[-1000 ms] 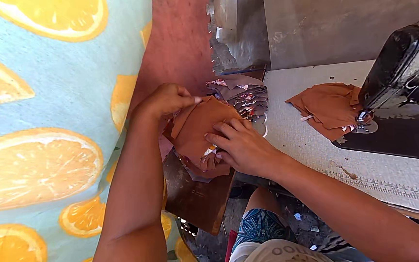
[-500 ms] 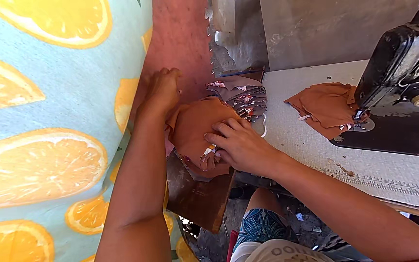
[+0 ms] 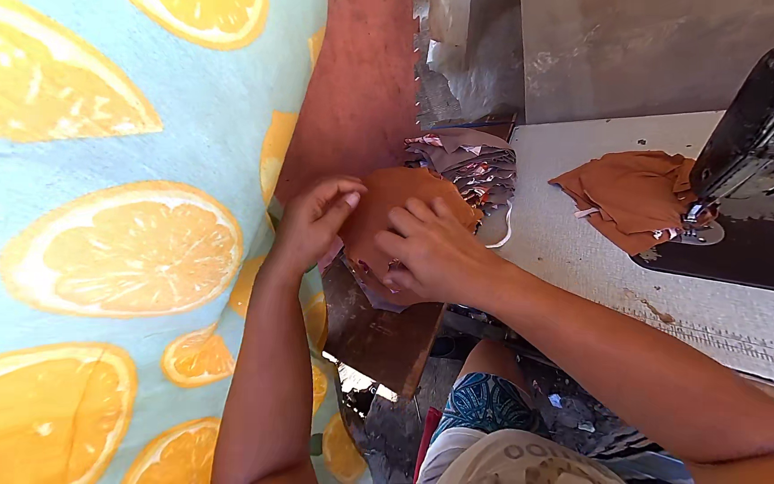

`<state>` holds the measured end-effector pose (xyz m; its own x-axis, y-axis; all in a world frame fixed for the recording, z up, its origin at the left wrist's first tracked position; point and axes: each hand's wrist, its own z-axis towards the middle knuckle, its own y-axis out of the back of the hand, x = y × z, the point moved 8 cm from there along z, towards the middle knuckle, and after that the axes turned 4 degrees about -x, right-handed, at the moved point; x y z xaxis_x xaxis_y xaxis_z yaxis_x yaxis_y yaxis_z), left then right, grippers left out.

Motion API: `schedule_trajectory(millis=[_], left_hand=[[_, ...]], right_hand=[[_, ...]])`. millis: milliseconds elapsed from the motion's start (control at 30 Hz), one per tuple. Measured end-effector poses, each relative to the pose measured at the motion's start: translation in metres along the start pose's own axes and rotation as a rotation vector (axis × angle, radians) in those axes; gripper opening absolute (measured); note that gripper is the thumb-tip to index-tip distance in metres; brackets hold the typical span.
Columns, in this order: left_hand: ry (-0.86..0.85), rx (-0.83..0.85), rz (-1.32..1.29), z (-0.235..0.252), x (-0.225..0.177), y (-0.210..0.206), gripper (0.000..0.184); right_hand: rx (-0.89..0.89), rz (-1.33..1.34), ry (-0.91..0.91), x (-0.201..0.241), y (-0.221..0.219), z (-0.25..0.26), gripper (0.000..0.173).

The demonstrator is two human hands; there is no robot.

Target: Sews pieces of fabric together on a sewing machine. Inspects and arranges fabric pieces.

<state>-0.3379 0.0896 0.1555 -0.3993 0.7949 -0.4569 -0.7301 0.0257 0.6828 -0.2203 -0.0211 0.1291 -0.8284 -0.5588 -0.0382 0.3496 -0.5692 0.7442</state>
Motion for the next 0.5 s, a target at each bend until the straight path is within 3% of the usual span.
schedule_trajectory(millis=[100,267,433,500], left_hand=[[0.024,0.049,-0.25,-0.026,-0.008,-0.015,0.019],[0.029,0.027,-0.309,-0.05,0.003,-0.019,0.021],[0.02,0.019,-0.356,-0.059,0.01,-0.022,0.023],[0.033,0.024,-0.37,-0.06,0.01,-0.023,0.024]], right_hand=[[0.035,-0.016,-0.029,0.002,-0.014,0.008,0.028],[0.129,0.102,-0.2,-0.007,-0.015,0.019,0.017],[0.357,0.252,-0.353,-0.026,-0.024,0.026,0.023],[0.36,0.291,-0.383,-0.033,-0.028,0.028,0.023]])
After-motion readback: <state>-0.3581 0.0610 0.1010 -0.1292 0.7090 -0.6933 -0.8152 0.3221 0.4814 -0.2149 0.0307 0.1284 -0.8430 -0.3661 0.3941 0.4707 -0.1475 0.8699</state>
